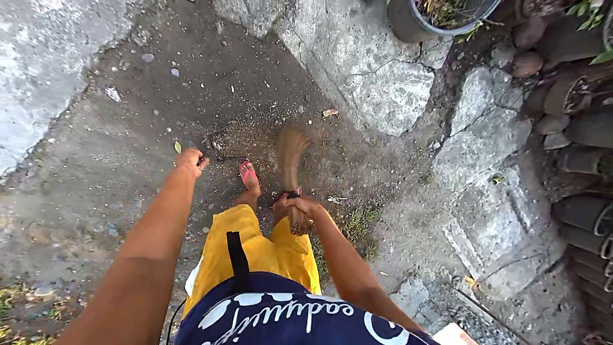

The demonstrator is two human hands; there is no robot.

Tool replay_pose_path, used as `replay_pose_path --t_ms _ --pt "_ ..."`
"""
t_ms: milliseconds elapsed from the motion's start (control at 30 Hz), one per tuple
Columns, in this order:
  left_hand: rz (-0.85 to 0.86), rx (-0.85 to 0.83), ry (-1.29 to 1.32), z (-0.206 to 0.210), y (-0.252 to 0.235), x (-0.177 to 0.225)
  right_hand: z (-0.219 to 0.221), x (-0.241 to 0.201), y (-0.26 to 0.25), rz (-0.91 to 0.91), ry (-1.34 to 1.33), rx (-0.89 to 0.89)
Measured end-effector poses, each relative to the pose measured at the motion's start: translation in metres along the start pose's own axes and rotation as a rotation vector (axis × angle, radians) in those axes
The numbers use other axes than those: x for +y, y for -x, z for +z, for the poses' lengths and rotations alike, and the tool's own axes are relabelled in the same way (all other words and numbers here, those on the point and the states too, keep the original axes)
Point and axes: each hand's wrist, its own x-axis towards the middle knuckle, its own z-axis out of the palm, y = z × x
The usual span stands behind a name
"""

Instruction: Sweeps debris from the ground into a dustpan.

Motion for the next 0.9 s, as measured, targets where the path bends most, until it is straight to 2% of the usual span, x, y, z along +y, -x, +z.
replay_pose_path --t_ms 100,200,300,367,433,500,533,600,700,800,900 --pt "-0.008 -0.007 0.031 -0.002 -0.003 0.000 0.013 -0.005 -0.002 0.023 0.128 -0.206" --pt "-0.019 0.007 0.039 -0.004 -0.005 -0.003 -0.034 0.011 0.042 -0.005 0.093 -0.253" --pt "-0.015 0.007 0.063 0.001 0.000 -0.004 -0.096 0.024 0.088 -0.049 -0.020 -0.166" --pt "0.001 0.001 0.078 0.007 0.002 -0.004 -0.127 0.017 0.096 -0.082 -0.083 -0.039" --pt "0.005 0.002 0.078 0.012 0.006 -0.003 -0.146 -0.001 0.079 -0.079 -0.103 0.120" --pt "0.007 0.030 0.070 0.019 0.014 0.000 -0.158 -0.017 0.036 -0.087 -0.116 0.184" --pt "0.009 0.039 0.068 0.023 0.016 0.000 -0.158 -0.023 0.012 -0.094 -0.102 0.169" --pt "0.020 0.060 0.060 0.031 0.017 0.000 -0.145 -0.034 -0.017 -0.054 0.018 0.026" --pt "0.036 0.061 0.043 0.043 0.019 -0.002 -0.129 -0.040 -0.007 0.002 0.214 -0.262" --pt "0.041 0.089 -0.040 0.052 0.020 0.000 -0.177 -0.014 0.029 -0.025 0.165 -0.336" --pt "0.027 0.109 -0.113 0.063 0.024 0.005 -0.244 0.011 0.087 -0.035 0.074 -0.231"
